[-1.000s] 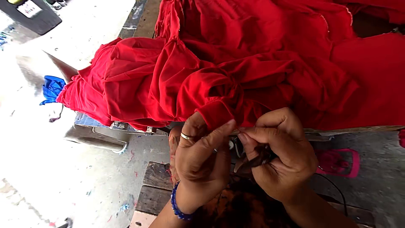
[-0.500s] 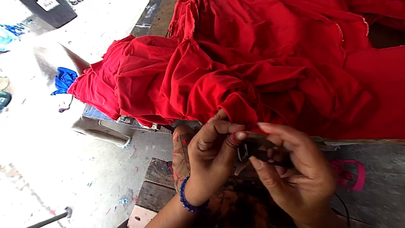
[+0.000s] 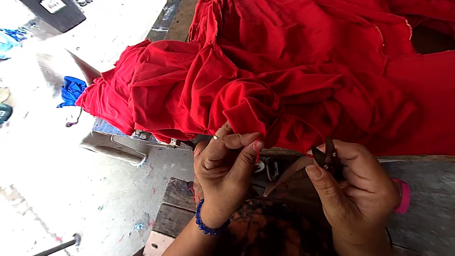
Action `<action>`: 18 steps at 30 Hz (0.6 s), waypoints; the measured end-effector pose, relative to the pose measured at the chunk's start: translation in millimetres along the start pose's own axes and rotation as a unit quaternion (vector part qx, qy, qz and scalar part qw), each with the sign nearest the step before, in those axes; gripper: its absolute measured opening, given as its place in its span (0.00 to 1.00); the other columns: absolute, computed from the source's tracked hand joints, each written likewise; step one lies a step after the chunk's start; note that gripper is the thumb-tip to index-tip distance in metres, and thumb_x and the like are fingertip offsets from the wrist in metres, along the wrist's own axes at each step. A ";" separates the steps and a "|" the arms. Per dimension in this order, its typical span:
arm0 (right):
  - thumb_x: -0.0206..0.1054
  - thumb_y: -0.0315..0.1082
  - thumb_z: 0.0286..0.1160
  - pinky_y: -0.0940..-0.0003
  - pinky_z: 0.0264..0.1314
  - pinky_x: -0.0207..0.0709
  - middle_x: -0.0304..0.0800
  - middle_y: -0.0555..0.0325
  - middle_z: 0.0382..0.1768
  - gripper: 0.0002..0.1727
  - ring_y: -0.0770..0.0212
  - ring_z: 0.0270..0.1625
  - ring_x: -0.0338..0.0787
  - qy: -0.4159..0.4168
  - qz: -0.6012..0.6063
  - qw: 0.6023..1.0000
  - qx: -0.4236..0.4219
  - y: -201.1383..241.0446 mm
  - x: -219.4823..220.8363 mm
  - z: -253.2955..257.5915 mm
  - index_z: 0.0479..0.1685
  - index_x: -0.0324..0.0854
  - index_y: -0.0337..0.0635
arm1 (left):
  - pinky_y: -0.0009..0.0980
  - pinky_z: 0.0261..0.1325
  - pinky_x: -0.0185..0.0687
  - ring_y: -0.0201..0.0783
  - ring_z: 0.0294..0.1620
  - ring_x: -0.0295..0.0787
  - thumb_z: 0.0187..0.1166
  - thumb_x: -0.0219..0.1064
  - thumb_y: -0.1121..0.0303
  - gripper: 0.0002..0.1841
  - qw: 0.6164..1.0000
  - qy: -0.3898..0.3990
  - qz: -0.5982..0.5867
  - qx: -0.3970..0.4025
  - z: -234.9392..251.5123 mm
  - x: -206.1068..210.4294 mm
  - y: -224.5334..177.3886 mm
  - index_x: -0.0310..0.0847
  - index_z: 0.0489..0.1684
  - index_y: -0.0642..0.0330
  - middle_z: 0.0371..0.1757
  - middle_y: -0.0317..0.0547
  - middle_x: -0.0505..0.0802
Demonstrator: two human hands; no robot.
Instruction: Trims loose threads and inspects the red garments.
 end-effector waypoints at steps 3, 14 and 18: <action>0.70 0.41 0.83 0.92 0.45 0.76 0.87 0.66 0.35 0.14 0.86 0.40 0.82 0.011 -0.073 0.997 -0.027 3.4 3.4 -1.7 0.45 0.84 0.37 | 0.26 0.57 0.89 0.27 0.53 0.91 0.82 0.69 0.74 0.07 1.000 0.009 0.004 0.016 -1.2 2.0 -3.5 0.90 0.51 0.53 0.51 0.33 0.94; 0.67 0.40 0.86 0.90 0.46 0.76 0.86 0.66 0.36 0.13 0.85 0.41 0.82 -0.039 -0.117 0.991 -0.048 9.1 -8.0 -3.3 0.51 0.81 0.37 | 0.27 0.63 0.87 0.27 0.62 0.87 0.69 0.82 0.56 0.23 0.999 0.021 -0.048 0.004 -5.7 8.2 -1.7 0.83 0.62 0.45 0.61 0.27 0.90; 0.67 0.41 0.85 0.91 0.44 0.74 0.85 0.65 0.33 0.14 0.85 0.38 0.81 -0.036 -0.124 0.990 -0.057 10.2 -5.4 -3.8 0.47 0.81 0.36 | 0.26 0.56 0.91 0.28 0.55 0.91 0.72 0.78 0.75 0.13 1.000 -0.005 0.007 0.017 -1.8 7.5 -2.9 0.91 0.53 0.56 0.55 0.35 0.93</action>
Point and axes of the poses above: each hand's wrist, its own z-axis towards the middle knuckle, its own x-axis out of the palm, y = z × x, the point moved 10 cm from there along z, towards the middle knuckle
